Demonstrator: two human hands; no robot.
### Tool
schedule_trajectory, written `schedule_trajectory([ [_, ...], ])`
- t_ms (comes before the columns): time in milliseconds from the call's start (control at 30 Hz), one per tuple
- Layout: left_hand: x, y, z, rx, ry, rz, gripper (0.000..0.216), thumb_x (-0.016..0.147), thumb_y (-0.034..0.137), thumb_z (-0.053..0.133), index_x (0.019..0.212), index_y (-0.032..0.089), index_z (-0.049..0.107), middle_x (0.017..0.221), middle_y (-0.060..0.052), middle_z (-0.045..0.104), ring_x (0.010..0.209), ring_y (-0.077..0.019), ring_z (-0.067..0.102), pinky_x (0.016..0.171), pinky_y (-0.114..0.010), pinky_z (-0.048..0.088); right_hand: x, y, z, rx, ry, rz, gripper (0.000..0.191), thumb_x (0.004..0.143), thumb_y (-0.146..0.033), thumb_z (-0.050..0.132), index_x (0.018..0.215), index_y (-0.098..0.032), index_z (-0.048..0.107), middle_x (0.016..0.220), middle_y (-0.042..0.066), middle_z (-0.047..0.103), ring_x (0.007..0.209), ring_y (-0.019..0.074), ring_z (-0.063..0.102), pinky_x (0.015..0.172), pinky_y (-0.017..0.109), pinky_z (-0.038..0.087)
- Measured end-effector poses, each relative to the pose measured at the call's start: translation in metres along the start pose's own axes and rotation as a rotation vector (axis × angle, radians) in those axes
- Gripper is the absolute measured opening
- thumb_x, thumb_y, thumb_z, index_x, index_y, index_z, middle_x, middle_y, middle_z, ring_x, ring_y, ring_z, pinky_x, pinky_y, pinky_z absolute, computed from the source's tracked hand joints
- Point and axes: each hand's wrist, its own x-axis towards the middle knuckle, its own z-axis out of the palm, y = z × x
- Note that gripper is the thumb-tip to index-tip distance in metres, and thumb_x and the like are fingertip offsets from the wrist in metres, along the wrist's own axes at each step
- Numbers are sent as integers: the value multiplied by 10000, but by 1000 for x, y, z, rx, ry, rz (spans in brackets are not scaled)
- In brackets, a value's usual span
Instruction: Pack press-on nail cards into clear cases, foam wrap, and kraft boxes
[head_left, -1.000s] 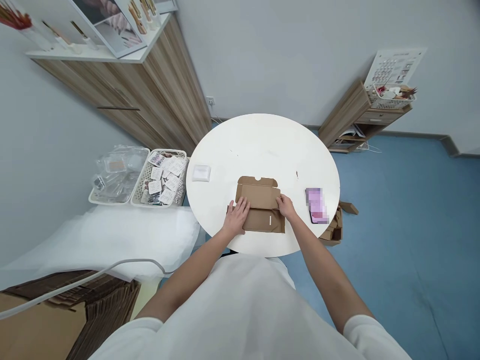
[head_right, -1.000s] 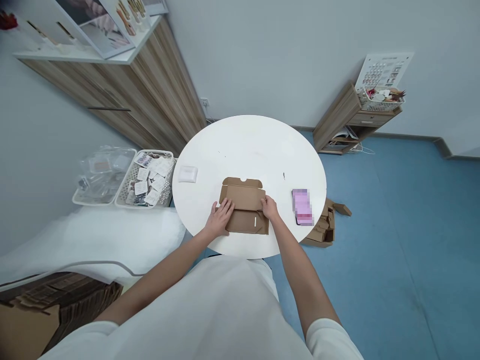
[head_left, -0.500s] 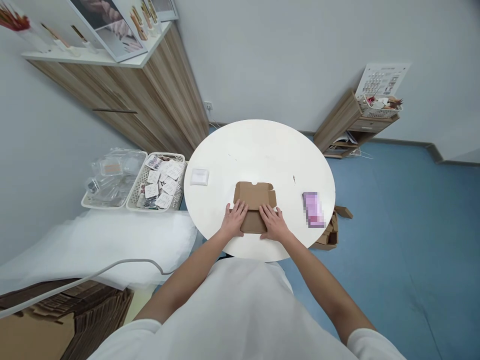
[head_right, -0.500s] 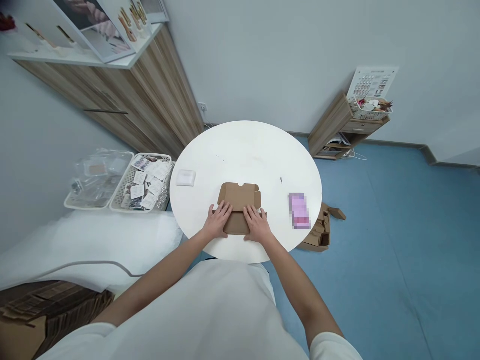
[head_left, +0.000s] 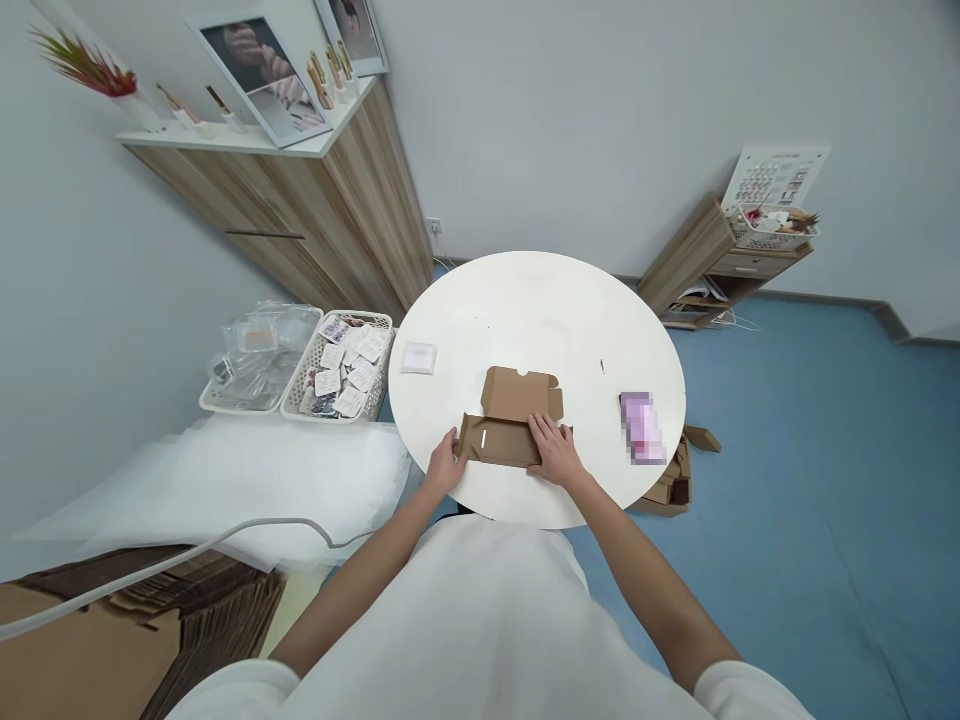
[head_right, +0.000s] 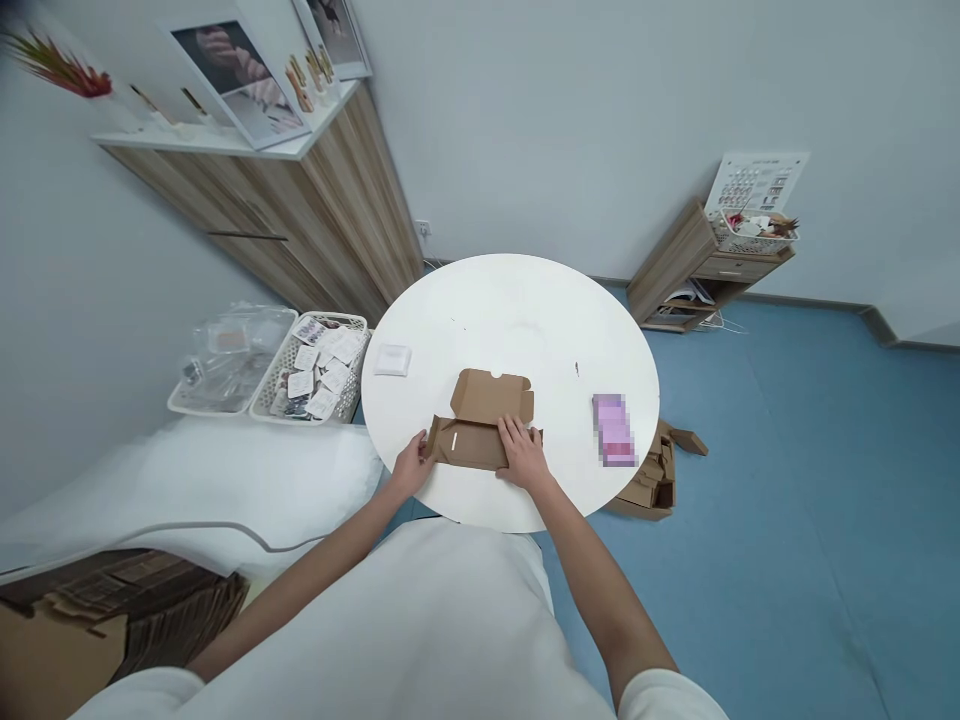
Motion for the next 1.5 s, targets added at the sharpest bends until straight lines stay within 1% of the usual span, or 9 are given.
schedule_trajectory([
  [133,10,15,1,5,65,21,412,743,170,463,1153,124,468,965,-92,580,859,-179,570,783,-312,445,0,-4,-1,12,0,10,1014,611,-423,623,1376,-230,-14,1448,98,133,1315,287,109,986,486,152],
  [233,8,27,1,-27,80,68,337,763,201,449,1089,148,517,935,-77,573,801,-163,565,759,-303,451,0,-6,0,16,2,31,1016,609,-428,626,1378,-216,-3,1443,103,151,1314,282,108,986,487,157],
  [333,2,38,3,-54,35,95,367,761,281,493,1107,160,502,939,-70,559,770,-156,556,732,-300,458,1,-8,1,22,5,22,1024,602,-431,633,1378,-207,5,1438,105,170,1315,273,102,988,477,167],
  [467,-4,47,4,-63,19,77,523,703,401,583,1148,153,464,1067,-104,515,831,-172,549,724,-299,455,2,-11,3,29,13,36,1038,592,-448,638,1377,-204,5,1437,111,169,1314,277,98,985,480,170],
  [600,1,44,2,-93,2,100,432,749,388,533,1109,156,478,1065,-97,539,809,-158,559,727,-293,449,3,-11,3,34,13,42,1059,577,-437,655,1376,-217,-4,1441,100,155,1312,274,107,986,478,167],
  [800,13,36,2,-102,-10,29,230,781,282,483,983,176,509,895,-49,608,726,-136,587,682,-272,450,4,-10,3,37,8,19,1079,567,-466,666,1378,-224,-2,1441,108,156,1314,288,95,981,484,176],
  [967,16,40,1,-89,-11,-72,192,764,260,502,934,175,523,815,-36,620,751,-149,588,687,-267,442,4,-10,0,43,-22,-23,1105,556,-482,672,1376,-244,-29,1452,86,116,1321,281,74,986,464,189],
  [1200,15,38,6,-73,-38,-57,150,770,250,475,878,168,537,772,-31,611,705,-144,568,641,-253,423,6,0,-3,99,-49,-98,1186,514,-560,673,1379,-206,-57,1457,113,60,1323,297,44,996,456,211],
  [1500,11,47,11,166,-21,-69,126,758,164,443,871,170,498,750,-38,586,676,-153,545,565,-244,369,8,14,-5,139,-42,-193,1157,533,-480,684,1379,-183,-48,1455,113,84,1319,309,88,1019,432,194],
])
